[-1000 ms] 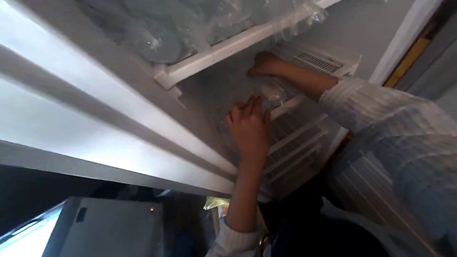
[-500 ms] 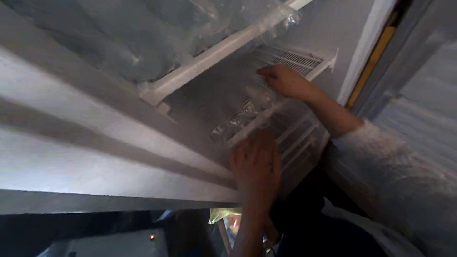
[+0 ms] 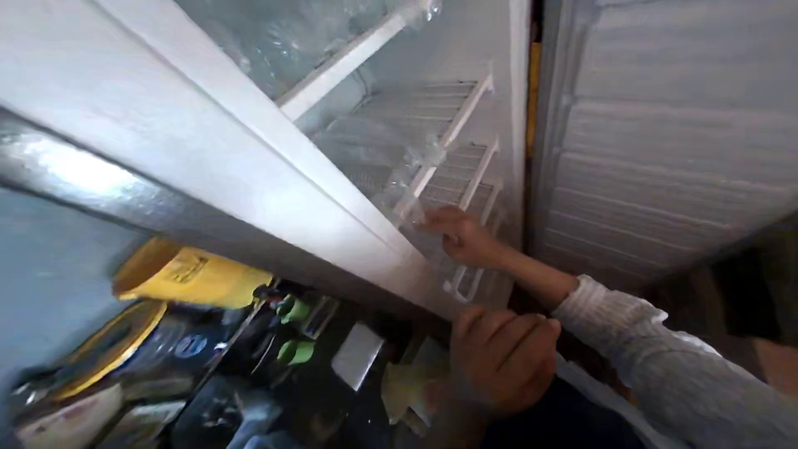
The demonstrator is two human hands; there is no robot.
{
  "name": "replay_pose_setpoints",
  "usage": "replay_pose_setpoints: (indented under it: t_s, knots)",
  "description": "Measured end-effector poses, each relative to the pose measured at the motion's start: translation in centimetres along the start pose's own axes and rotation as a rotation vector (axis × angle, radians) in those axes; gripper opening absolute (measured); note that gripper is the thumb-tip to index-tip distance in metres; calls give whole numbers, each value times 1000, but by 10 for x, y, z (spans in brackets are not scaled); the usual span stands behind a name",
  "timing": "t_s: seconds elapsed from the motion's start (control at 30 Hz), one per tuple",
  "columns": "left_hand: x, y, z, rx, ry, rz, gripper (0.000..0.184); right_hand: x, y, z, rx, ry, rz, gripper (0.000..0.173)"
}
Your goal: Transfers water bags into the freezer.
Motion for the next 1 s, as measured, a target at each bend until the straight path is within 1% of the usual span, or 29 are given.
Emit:
replay_pose_setpoints:
  t_s: [0.03,0.07,0.1,0.13,0.17,0.2,0.27,0.3,0.33,0.37,0.4,0.43,0.47,0.5,0.53,0.57,0.6,0.63,0.67,0.7,0.73,0.77,0.8,0.83,0.87,0.9,0.93,0.97,1.0]
  knots:
    - [5,4,5,-13,46,4,13,-3,6,-5,-5,-58,60,34]
    - [9,8,10,-20,99,13,13,0,6,-6,-25,-83,157,32]
    - [10,10,16,-29,153,15,13,8,0,-4,-61,-81,249,39]
    - [10,13,23,-42,203,9,12,15,-9,-1,-111,-57,314,50]
    - [10,14,31,-60,248,3,12,19,-20,3,-179,-12,321,62]
    - [10,14,39,-87,293,4,12,15,-31,13,-206,45,304,73]
    - [14,11,53,-152,355,-1,11,-3,-33,16,-199,135,186,86]
    - [16,9,59,-176,377,6,12,-9,-21,10,-213,168,100,84]
    - [17,9,65,-186,400,13,12,-10,0,-2,-266,168,-9,70]
    - [17,9,71,-186,428,21,13,-5,29,-19,-355,166,-155,55]
    - [13,9,77,-184,464,29,14,11,62,-41,-463,181,-295,47]
    - [8,10,85,-184,512,23,16,34,100,-67,-584,145,-369,44]
    - [2,10,96,-195,566,-4,18,57,142,-94,-678,75,-349,39]
    - [-3,11,109,-219,627,-55,20,81,185,-117,-717,-29,-246,33]
    - [-10,10,125,-259,702,-112,21,100,234,-132,-699,-158,-45,30]
    - [-19,10,146,-304,790,-170,22,115,287,-139,-666,-236,232,30]
    - [-28,12,171,-340,898,-238,24,124,341,-146,-720,-107,509,27]
    - [-36,17,200,-376,1027,-324,25,127,396,-162,-950,171,671,25]
    - [-43,24,231,-405,1169,-412,23,124,447,-185,-1282,379,688,36]
    - [-47,32,263,-430,1314,-493,20,116,497,-207,-1476,436,710,48]
    - [-50,41,294,-452,1447,-580,19,100,549,-229,-1531,389,766,54]
    - [-49,53,325,-466,1559,-672,19,82,592,-254,-1494,364,851,49]
    - [-47,65,357,-475,1667,-756,21,64,625,-289,-1426,347,986,37]
    - [-41,78,391,-485,1764,-828,22,47,652,-328,-1340,353,1173,26]
    - [-33,93,426,-487,1849,-895,22,27,678,-365,-1234,367,1359,25]
    - [-23,110,457,-491,1907,-974,22,3,700,-397,-1136,373,1534,27]
    - [-11,128,486,-492,1945,-1071,22,-22,723,-423,-1098,370,1692,27]
    - [2,147,513,-498,1956,-1173,23,-48,747,-445,-1132,371,1830,25]
    - [16,163,538,-521,1938,-1255,23,-72,770,-463,-1254,376,1938,33]
Point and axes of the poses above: each hand's wrist, its own y-axis away from the middle knuckle, its own x-axis out of the back of the hand, z = x × y, the point moved 3 cm from there along -y, towards the middle knuckle, and after that the axes turned 11 degrees about -y, right-handed, at the moved point
